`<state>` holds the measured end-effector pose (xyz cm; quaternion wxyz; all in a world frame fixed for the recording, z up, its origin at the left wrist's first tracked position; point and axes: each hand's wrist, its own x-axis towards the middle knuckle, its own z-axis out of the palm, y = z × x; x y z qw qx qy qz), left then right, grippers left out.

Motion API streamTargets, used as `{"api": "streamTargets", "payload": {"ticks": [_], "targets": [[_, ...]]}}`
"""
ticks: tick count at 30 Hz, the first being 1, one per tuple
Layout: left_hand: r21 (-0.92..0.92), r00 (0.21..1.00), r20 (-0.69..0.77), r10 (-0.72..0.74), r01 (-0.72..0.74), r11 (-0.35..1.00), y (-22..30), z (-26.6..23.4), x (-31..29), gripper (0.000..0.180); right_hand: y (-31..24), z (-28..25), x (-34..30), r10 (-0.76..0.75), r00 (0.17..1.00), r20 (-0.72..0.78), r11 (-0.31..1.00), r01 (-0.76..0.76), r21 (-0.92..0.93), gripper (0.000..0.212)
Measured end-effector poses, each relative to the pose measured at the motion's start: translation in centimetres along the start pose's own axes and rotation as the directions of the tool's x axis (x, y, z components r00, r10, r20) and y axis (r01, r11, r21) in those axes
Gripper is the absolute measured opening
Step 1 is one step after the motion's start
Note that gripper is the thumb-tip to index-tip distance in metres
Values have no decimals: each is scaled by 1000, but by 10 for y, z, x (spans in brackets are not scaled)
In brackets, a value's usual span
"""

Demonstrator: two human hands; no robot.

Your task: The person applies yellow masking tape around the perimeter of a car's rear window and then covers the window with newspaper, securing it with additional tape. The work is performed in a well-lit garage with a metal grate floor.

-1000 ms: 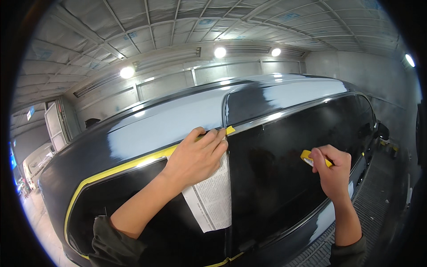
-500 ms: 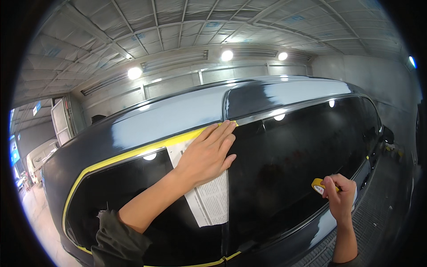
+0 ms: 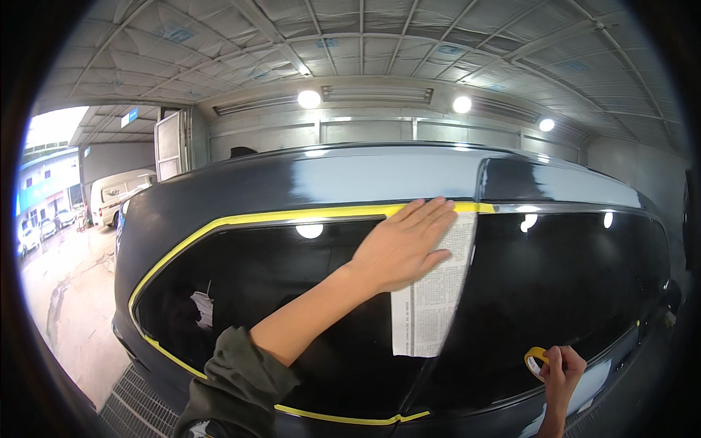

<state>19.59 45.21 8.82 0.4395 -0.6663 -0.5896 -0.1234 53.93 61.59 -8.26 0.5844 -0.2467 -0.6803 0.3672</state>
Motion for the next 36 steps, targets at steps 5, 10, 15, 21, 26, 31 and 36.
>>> {"api": "streamTargets", "payload": {"ticks": [5,10,15,21,26,31,36], "targets": [[75,986,26,-166,164,984,-27,-48,-74,60,2,17,-12,-41,999,24,999,41,5,29],[85,961,-63,-270,275,958,-47,-76,-130,56,20,9,-22,-27,999,26,999,28,-19,33],[116,959,-153,-237,255,960,-36,-62,-128,51,-27,36,-42,-9,991,131,1000,6,22,24],[124,931,-197,-306,333,935,-73,-96,-183,46,-50,69,-64,-68,982,178,997,59,58,25],[166,906,-215,-365,402,900,-112,-137,-257,45,-80,99,-97,-41,984,173,999,37,23,21],[173,910,-178,-374,403,899,-137,-169,-322,45,-107,139,-139,109,972,207,990,-125,68,20],[119,897,-201,-393,421,899,-151,-187,-380,45,-85,175,-170,-48,987,156,989,26,144,32]]}}
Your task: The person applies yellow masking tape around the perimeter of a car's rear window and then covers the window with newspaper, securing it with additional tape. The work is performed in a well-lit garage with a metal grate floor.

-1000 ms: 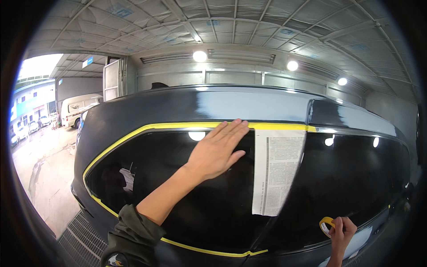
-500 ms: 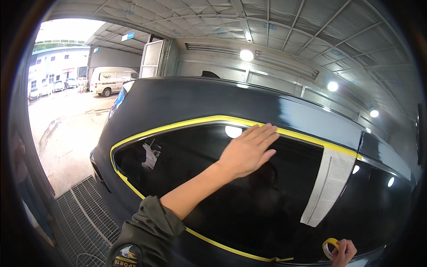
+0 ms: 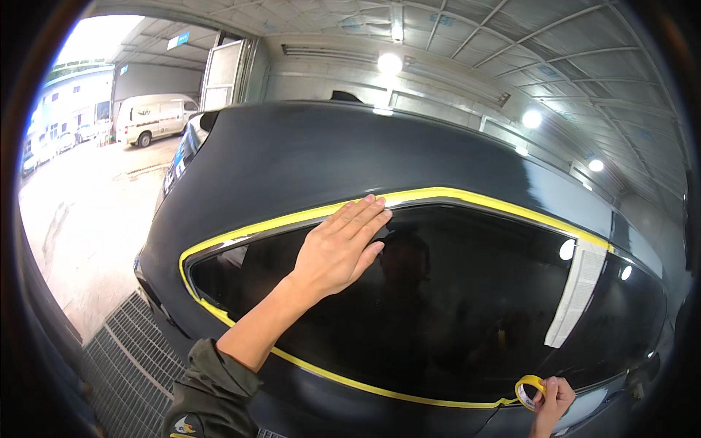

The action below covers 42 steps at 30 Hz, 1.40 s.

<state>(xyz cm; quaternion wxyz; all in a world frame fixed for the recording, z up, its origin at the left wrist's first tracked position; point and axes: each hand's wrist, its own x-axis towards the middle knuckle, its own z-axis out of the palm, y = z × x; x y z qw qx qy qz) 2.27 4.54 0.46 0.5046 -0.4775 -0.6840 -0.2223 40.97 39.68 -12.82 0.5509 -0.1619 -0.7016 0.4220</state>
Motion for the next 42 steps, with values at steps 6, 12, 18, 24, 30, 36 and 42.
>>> {"api": "streamTargets", "payload": {"ticks": [6,12,18,24,30,36,42], "targets": [[-26,994,-22,-108,107,994,-46,-24,-70,49,-31,34,-40,102,995,-22,988,-104,-113,34],[24,969,-21,-247,247,969,-90,-65,-147,45,-56,69,-71,142,990,10,981,-139,-138,32],[85,928,-52,-370,373,924,-110,-87,-194,43,-92,105,-80,188,976,109,980,-180,-79,30],[99,860,-109,-499,508,855,-114,-89,-223,40,-60,69,-75,153,980,124,979,-134,-153,34],[143,782,-96,-615,623,769,-123,-103,-249,38,-75,87,-76,290,944,156,952,-269,-143,23],[142,737,-5,-676,670,729,-136,-128,-261,40,-60,128,-96,233,924,304,972,-214,-96,25],[116,825,78,-560,550,827,-107,-134,-296,32,-43,141,-120,241,932,270,970,-228,-80,32]]}}
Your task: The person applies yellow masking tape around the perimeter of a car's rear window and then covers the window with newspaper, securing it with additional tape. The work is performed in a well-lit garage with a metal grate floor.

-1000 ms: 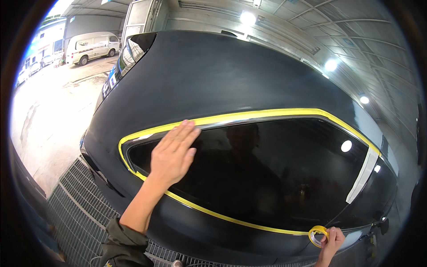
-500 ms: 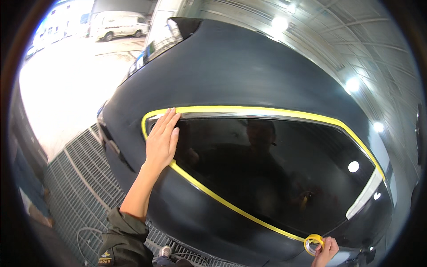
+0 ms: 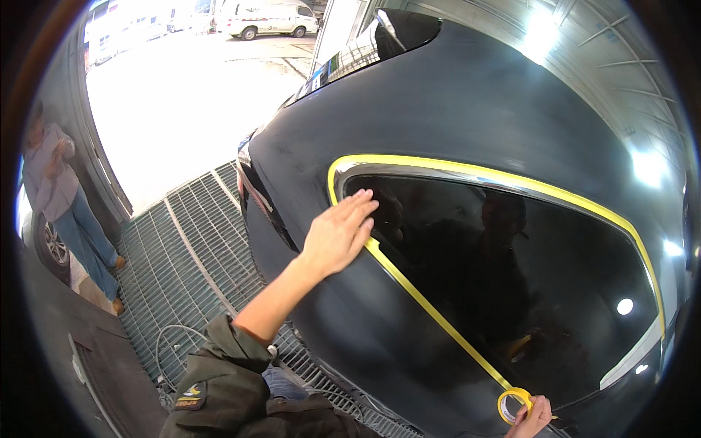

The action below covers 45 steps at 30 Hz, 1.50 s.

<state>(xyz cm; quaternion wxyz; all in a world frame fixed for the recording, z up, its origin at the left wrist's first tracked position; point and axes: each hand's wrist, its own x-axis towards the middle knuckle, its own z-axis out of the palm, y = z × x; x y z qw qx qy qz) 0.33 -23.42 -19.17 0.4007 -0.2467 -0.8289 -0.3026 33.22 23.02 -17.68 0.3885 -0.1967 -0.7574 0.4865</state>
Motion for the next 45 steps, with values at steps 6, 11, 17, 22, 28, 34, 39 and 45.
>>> {"api": "streamTargets", "payload": {"ticks": [6,11,17,22,28,34,39,45], "targets": [[-30,992,-97,-82,80,996,-52,-15,-11,27,-12,45,-37,-117,984,-132,957,77,-279,29],[-143,998,-46,53,-59,988,-93,-28,14,34,-55,125,-80,137,981,-137,990,-130,59,34],[-162,990,-23,140,-142,976,-118,-23,25,32,-104,169,-106,128,991,-40,989,-125,75,32],[-199,979,-114,168,-189,962,-128,-19,28,32,-117,175,-115,116,989,-96,993,-115,13,32],[-395,983,-171,58,-123,911,-141,-18,11,28,-125,180,-126,102,990,-100,995,-104,-11,32],[-388,980,-192,-55,-24,921,-129,-12,-4,47,-120,185,-133,113,993,-34,994,-113,1,32],[-525,975,-89,-204,128,841,-98,2,-33,53,-121,199,-136,91,994,57,996,-90,-22,31],[-792,886,133,-444,364,490,-71,8,-66,43,-121,210,-144,100,990,98,994,-94,-63,30]]}}
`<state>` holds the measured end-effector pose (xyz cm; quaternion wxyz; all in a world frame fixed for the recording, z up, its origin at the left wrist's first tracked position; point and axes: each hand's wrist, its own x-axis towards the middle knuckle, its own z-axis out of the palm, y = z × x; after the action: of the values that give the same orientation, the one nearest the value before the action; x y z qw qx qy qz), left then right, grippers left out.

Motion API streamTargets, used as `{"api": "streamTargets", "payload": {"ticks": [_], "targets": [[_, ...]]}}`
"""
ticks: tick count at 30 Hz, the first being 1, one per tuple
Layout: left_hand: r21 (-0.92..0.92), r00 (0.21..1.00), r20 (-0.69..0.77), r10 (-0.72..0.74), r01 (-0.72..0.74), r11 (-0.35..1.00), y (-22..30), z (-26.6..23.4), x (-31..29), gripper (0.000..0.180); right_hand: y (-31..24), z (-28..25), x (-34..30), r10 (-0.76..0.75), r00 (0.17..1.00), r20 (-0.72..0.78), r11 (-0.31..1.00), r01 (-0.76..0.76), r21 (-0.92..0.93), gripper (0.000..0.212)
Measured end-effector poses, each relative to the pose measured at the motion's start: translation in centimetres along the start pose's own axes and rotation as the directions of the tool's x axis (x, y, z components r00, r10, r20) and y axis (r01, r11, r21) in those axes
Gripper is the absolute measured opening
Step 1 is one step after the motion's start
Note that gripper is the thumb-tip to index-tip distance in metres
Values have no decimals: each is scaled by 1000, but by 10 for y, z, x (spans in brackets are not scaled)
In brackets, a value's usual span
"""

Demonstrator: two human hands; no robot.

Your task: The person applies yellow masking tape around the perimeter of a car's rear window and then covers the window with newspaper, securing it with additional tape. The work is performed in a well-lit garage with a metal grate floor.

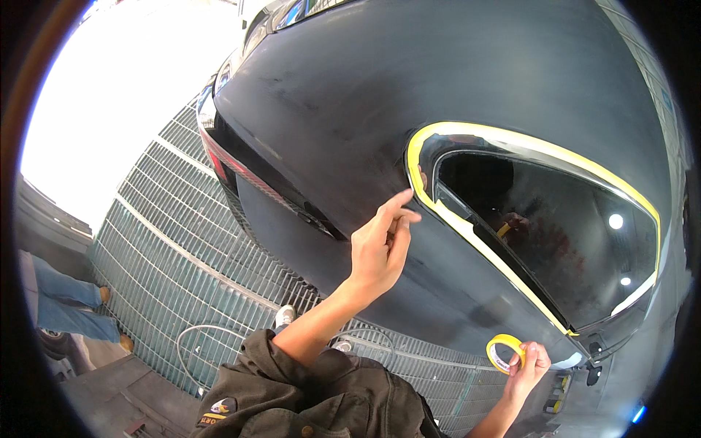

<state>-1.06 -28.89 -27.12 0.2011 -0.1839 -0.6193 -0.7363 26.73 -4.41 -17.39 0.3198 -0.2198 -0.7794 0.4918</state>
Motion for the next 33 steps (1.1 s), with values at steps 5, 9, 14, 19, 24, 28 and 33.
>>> {"api": "streamTargets", "payload": {"ticks": [5,9,14,19,24,28,33], "targets": [[-121,996,-28,-80,76,990,5,-3,14,47,-8,9,-7,25,999,-37,999,-26,-26,30],[-233,996,23,-86,89,968,11,4,14,55,-7,10,-12,20,1000,13,1000,-20,-15,27],[-243,992,72,-108,122,962,4,27,-11,69,-9,21,-16,17,1000,7,1000,-17,-18,27],[-271,968,223,-114,174,947,7,27,-39,68,-8,25,-19,5,998,55,999,-2,-51,29],[-228,981,174,-84,123,966,9,19,-38,55,-10,30,-20,30,998,60,999,-28,-28,29],[-112,984,178,-3,23,993,3,22,-35,58,-12,40,-21,53,996,72,998,-50,-40,29],[70,962,273,-28,9,997,15,31,-35,59,-11,37,-26,91,989,116,995,-86,-51,28]]}}
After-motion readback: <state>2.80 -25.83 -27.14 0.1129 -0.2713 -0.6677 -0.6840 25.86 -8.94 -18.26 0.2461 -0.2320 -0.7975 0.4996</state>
